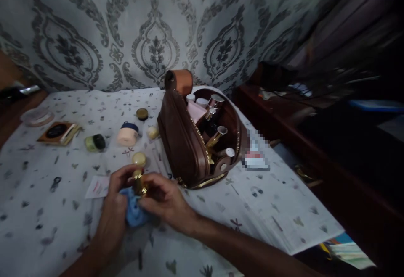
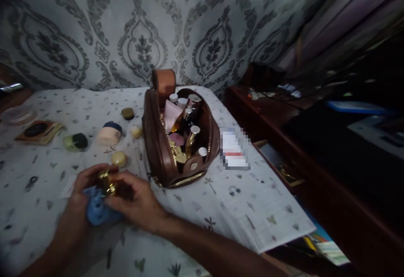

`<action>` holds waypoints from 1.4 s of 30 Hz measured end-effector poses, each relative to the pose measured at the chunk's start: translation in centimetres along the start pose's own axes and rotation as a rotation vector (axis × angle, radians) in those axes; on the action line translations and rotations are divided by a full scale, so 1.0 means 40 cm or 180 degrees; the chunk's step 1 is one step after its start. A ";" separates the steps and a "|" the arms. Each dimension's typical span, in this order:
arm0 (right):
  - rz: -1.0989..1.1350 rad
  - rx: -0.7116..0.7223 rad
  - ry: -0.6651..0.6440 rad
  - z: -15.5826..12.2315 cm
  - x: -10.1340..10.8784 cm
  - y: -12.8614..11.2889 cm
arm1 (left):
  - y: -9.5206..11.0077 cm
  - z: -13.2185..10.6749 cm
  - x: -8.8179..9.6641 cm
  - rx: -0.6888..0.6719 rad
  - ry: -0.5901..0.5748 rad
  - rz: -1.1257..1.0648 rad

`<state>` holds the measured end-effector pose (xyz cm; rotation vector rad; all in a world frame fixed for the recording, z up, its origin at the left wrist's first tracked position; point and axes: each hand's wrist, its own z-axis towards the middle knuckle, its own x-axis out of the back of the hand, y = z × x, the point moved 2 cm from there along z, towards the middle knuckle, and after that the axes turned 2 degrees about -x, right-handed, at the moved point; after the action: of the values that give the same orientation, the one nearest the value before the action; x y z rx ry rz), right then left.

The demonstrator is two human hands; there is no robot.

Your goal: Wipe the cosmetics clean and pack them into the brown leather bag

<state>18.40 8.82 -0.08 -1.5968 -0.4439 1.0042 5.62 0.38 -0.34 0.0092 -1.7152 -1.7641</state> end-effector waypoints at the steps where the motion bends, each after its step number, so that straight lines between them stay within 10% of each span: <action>1: 0.0098 0.0022 0.0058 0.002 0.003 -0.004 | 0.012 -0.005 -0.006 -0.0118 0.0018 -0.0149; 15: 0.0723 -0.0038 0.0370 0.017 0.011 -0.030 | 0.079 0.021 0.008 -0.0202 -0.0647 -0.0022; 25: 0.0293 -0.0318 -0.0272 -0.002 -0.014 -0.017 | 0.099 0.041 0.046 -0.1087 0.0064 0.0660; 33: 0.0289 -0.0766 -0.0665 -0.017 -0.033 -0.013 | 0.102 0.068 0.079 -0.0864 -0.0063 0.0478; 42: 0.1186 -0.1019 -0.0472 -0.028 -0.057 0.009 | 0.097 0.069 0.094 -0.0578 0.1041 0.0176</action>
<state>17.91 6.35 0.42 -1.9452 -0.4320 1.3936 3.21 1.45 5.12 0.1607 -1.3087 -1.7608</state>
